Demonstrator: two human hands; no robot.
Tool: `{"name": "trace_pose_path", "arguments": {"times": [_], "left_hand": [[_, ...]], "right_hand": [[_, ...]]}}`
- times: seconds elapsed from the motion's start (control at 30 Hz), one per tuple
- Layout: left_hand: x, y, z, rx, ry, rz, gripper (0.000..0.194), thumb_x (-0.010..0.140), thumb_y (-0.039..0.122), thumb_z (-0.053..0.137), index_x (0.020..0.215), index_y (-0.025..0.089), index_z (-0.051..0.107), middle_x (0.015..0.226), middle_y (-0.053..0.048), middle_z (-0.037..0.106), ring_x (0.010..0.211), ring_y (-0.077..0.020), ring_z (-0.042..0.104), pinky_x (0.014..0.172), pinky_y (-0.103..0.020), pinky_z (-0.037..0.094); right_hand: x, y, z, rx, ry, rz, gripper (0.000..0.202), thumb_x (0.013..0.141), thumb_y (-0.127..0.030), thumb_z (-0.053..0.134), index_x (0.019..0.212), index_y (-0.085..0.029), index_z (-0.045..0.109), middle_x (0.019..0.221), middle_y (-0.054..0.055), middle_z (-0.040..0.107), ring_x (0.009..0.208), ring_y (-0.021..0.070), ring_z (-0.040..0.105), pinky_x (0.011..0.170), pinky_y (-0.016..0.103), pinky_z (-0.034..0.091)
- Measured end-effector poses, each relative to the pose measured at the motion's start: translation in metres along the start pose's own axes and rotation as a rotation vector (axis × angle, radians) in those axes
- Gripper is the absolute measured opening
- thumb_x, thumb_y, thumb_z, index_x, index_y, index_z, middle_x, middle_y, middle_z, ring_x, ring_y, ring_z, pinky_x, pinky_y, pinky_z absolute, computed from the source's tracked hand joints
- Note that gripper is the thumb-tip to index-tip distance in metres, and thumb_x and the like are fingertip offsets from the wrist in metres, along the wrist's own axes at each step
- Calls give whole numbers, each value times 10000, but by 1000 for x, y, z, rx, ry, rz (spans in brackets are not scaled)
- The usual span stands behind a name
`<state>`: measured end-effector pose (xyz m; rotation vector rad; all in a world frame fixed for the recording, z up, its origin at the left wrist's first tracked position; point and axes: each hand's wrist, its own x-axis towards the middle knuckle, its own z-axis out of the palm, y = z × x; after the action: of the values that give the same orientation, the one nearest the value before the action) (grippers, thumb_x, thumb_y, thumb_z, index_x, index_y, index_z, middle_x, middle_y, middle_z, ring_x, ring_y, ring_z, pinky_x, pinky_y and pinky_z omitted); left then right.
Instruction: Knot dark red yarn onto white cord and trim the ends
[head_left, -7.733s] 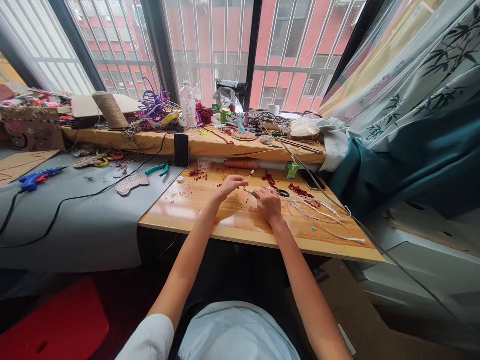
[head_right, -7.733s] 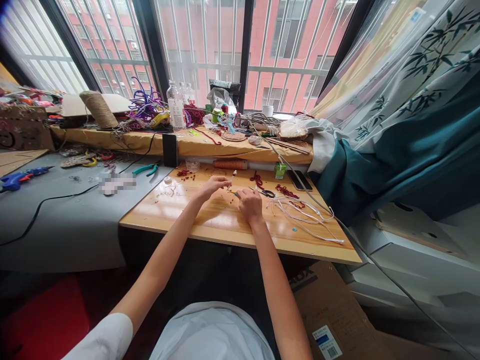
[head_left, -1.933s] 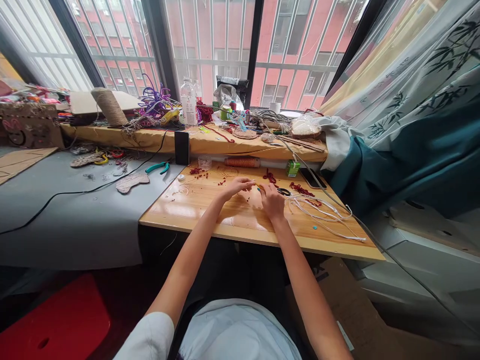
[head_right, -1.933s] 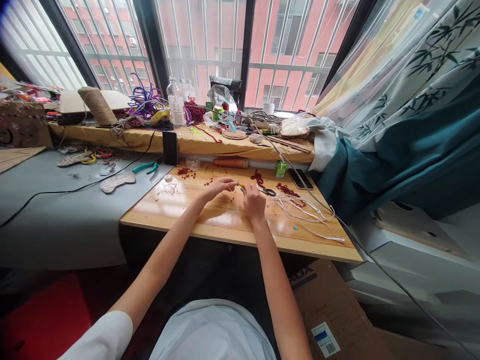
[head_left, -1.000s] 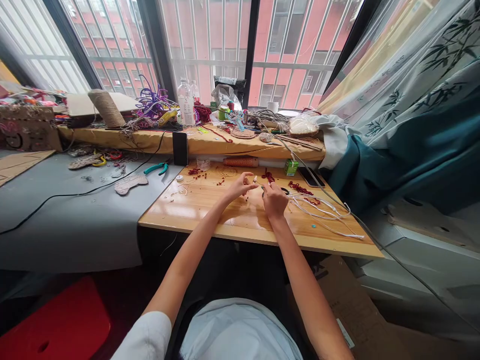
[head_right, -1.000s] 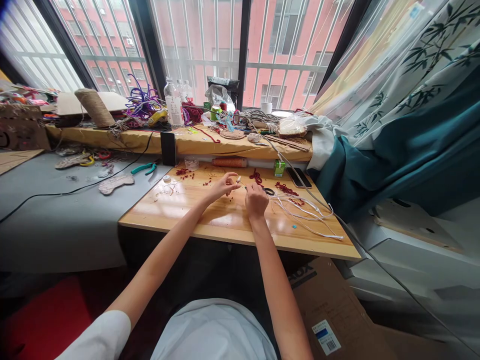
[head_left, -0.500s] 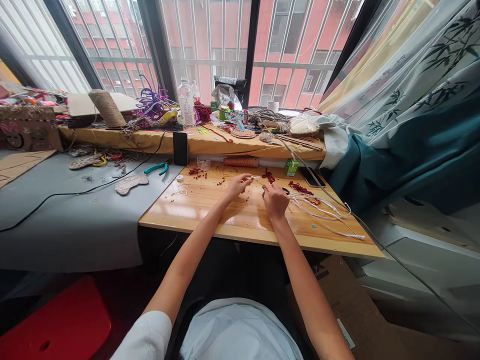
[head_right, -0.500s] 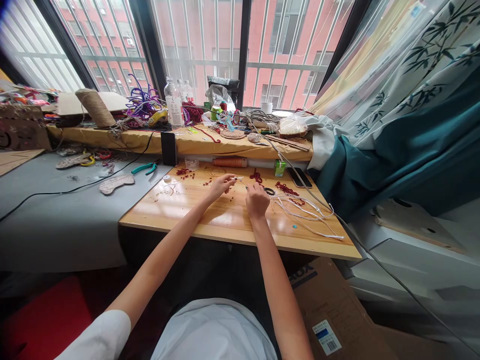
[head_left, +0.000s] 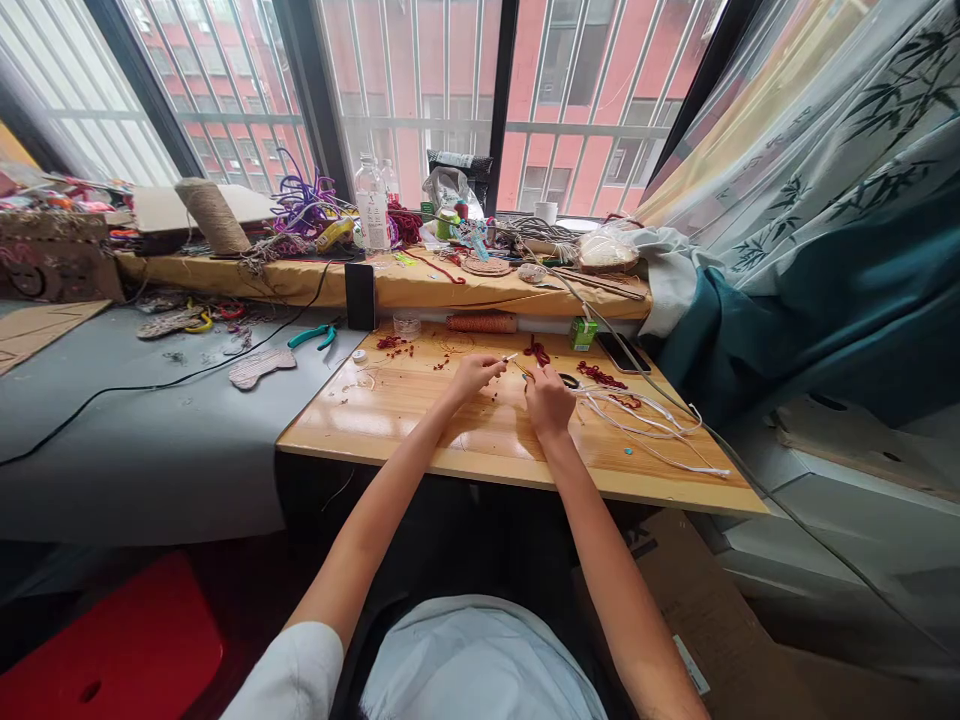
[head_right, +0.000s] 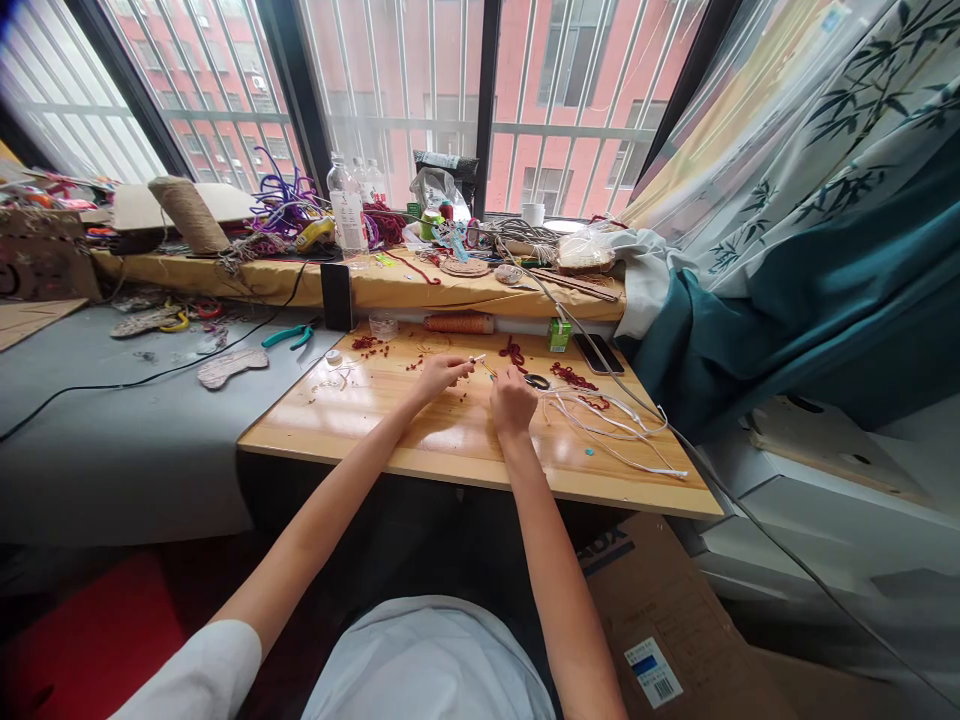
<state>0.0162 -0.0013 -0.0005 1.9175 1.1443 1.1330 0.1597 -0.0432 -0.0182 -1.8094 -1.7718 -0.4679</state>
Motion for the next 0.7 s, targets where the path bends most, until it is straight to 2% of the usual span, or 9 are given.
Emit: {"name": "trace_pose_path", "arguments": {"times": [0.13,0.3,0.43,0.7], "left_hand": [[-3,3,3,34,-6,25,326,738,365,463,573,128,615,511,1,519,500,-95,435,487,-205,309],[-3,1,7,66,34,68,295,707,391,531,593,145,646,603,-31,591,601,-123,481,546,-212,325],[-1,0,9,56,58,80,333,716,429,517,609,145,654,619,-36,601,577,-118,477,543,-217,329],[-2,-1,5,-33,109,53,423,760,464,427,639,122,645,593,-24,585,510,-91,465,486,-200,339]], "right_hand": [[-1,-2,-1,-8,-27,24,264,861,-241,396,1015,-242,609,894,54,591,653,129,524,500,261,222],[-1,-4,-4,-13,-57,43,245,858,-265,410,1007,-252,605,918,44,591,618,118,532,483,266,201],[1,-6,-4,-7,-79,58,240,871,-271,386,981,-210,591,930,55,593,652,126,548,495,258,226],[1,-7,-1,1,-149,6,299,907,-254,280,909,-155,562,788,73,623,631,141,559,500,253,232]]}}
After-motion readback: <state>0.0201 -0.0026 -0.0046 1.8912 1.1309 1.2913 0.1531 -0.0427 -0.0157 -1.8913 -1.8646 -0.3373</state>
